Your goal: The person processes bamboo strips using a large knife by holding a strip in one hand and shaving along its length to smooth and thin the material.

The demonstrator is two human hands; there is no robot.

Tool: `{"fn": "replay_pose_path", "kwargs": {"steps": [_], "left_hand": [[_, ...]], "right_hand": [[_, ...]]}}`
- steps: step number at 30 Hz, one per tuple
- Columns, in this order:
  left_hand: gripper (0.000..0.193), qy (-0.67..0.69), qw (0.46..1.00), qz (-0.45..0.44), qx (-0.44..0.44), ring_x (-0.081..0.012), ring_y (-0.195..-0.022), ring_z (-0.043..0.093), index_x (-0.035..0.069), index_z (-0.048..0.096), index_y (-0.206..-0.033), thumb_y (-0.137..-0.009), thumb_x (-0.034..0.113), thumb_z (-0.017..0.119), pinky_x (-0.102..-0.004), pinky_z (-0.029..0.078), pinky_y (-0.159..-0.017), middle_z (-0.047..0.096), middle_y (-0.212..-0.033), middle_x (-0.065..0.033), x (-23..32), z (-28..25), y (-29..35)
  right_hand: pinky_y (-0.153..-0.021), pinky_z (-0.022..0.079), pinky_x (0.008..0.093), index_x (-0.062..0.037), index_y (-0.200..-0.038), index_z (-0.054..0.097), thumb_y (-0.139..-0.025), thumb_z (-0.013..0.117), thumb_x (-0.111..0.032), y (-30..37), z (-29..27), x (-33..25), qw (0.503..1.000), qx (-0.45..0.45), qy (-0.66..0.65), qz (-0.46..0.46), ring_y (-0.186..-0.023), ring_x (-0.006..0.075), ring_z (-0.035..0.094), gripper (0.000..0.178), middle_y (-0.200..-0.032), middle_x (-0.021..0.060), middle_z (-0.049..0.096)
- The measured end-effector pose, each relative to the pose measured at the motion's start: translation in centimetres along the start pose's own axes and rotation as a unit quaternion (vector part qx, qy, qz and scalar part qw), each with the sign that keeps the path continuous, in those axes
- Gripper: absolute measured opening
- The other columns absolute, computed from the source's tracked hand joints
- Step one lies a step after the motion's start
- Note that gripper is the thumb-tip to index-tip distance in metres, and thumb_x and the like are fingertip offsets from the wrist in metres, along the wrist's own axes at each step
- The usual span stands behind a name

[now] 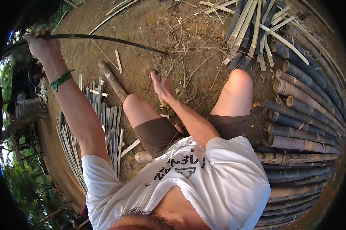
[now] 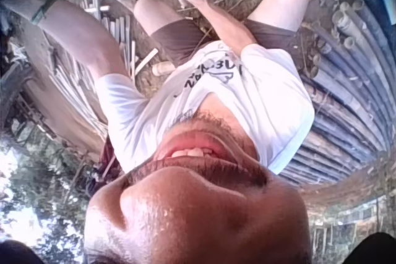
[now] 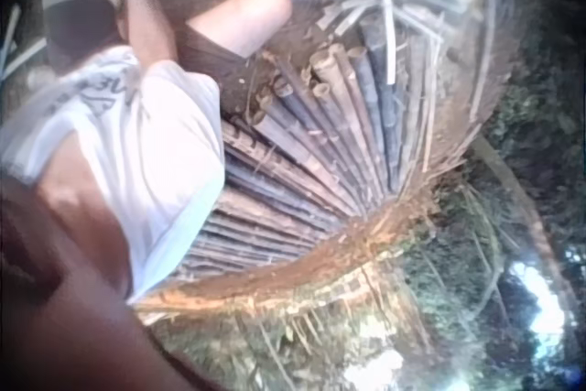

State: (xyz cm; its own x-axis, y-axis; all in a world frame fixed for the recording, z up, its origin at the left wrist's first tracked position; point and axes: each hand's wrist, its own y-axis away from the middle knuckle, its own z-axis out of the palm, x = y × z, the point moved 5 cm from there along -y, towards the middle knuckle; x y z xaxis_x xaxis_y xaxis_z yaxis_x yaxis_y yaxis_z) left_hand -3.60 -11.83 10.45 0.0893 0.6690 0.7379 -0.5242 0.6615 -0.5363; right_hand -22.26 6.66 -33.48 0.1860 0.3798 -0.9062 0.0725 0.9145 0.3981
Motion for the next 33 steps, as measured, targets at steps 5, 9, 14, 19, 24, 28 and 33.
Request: {"fn": "replay_pose_path", "kwargs": {"steps": [5, 9, 14, 19, 24, 28, 33], "left_hand": [[0.058, -0.118, 0.992, 0.038, 0.008, -0.0148, -0.057, 0.047, -0.005, 0.031, -0.129, -0.105, 0.048, 0.038, -0.0289, 0.046, -0.052, 0.050, -0.071, -0.0062, 0.3, 0.2, 1.8], [0.060, -0.142, 0.984, 0.036, 0.097, -0.0160, -0.049, 0.041, -0.005, 0.037, -0.121, -0.104, 0.052, 0.034, -0.0330, 0.037, -0.045, 0.048, -0.065, -0.0065, 0.8, -1.5, 3.1], [0.058, -0.124, 0.986, 0.031, 0.106, -0.0174, -0.050, 0.041, 0.008, 0.036, -0.084, -0.101, 0.063, 0.028, -0.0305, 0.035, -0.045, 0.043, -0.061, -0.0044, 1.6, -2.8, 4.3], [0.063, -0.053, 0.998, 0.009, 0.026, -0.0133, -0.048, 0.027, 0.014, 0.040, -0.076, -0.098, 0.070, 0.022, -0.0254, 0.025, -0.043, 0.030, -0.056, 0.0003, 1.3, -9.3, 2.9], [0.071, 0.077, 0.992, -0.054, -0.089, -0.0112, -0.047, 0.021, 0.016, 0.038, -0.062, -0.092, 0.077, 0.019, -0.0231, 0.020, -0.042, 0.026, -0.055, 0.0019, 0.1, -11.5, 0.7], [0.072, 0.059, 0.995, -0.053, -0.065, -0.0106, -0.047, 0.020, 0.016, 0.038, -0.061, -0.091, 0.078, 0.018, -0.0227, 0.020, -0.042, 0.024, -0.054, 0.0023, -0.1, -14.0, 0.5], [0.073, 0.051, 0.997, -0.046, -0.021, -0.0108, -0.047, 0.021, 0.016, 0.037, -0.061, -0.091, 0.079, 0.016, -0.0227, 0.020, -0.042, 0.024, -0.053, 0.0027, -0.8, -12.9, 0.8]], "right_hand": [[-0.043, 0.032, 0.0321, -0.0145, -0.064, 0.045, -0.096, 0.055, -0.056, 1.6, 3.4, -5.8, 0.987, -0.029, -0.022, -0.158, -0.048, 0.0091, 0.041, 0.053, -0.053, -0.0032, 0.041], [-0.042, 0.033, 0.0317, -0.0121, -0.069, 0.050, -0.097, 0.048, -0.062, -0.6, 1.8, -2.7, 0.978, -0.025, 0.123, -0.164, -0.046, 0.0108, 0.040, 0.057, -0.053, -0.0041, 0.040], [-0.048, 0.045, 0.0328, -0.0101, -0.073, 0.054, -0.093, 0.048, -0.068, -6.5, -5.9, 9.4, 0.986, 0.036, 0.060, 0.150, -0.052, 0.0126, 0.050, 0.061, -0.060, 0.0013, 0.047], [-0.051, 0.050, 0.0339, -0.0040, -0.098, 0.058, -0.093, 0.055, -0.062, -5.2, -7.1, 9.8, 0.977, -0.046, -0.070, 0.197, -0.055, 0.0152, 0.056, 0.058, -0.067, 0.0039, 0.054], [-0.050, 0.049, 0.0329, -0.0055, -0.099, 0.057, -0.094, 0.058, -0.056, -6.6, -8.7, 11.6, 0.964, 0.035, -0.108, 0.239, -0.052, 0.0154, 0.056, 0.051, -0.069, 0.0048, 0.056], [-0.051, 0.048, 0.0331, -0.0053, -0.089, 0.058, -0.095, 0.055, -0.057, -6.2, -6.4, 10.4, 0.983, 0.095, 0.013, 0.158, -0.052, 0.0152, 0.059, 0.052, -0.064, 0.0056, 0.058], [-0.066, 0.051, 0.0415, 0.0033, -0.103, 0.059, -0.097, 0.047, -0.058, -8.0, -7.0, 11.5, 0.983, 0.121, 0.122, 0.066, -0.074, 0.0245, 0.065, 0.063, -0.081, 0.0147, 0.064]]}}
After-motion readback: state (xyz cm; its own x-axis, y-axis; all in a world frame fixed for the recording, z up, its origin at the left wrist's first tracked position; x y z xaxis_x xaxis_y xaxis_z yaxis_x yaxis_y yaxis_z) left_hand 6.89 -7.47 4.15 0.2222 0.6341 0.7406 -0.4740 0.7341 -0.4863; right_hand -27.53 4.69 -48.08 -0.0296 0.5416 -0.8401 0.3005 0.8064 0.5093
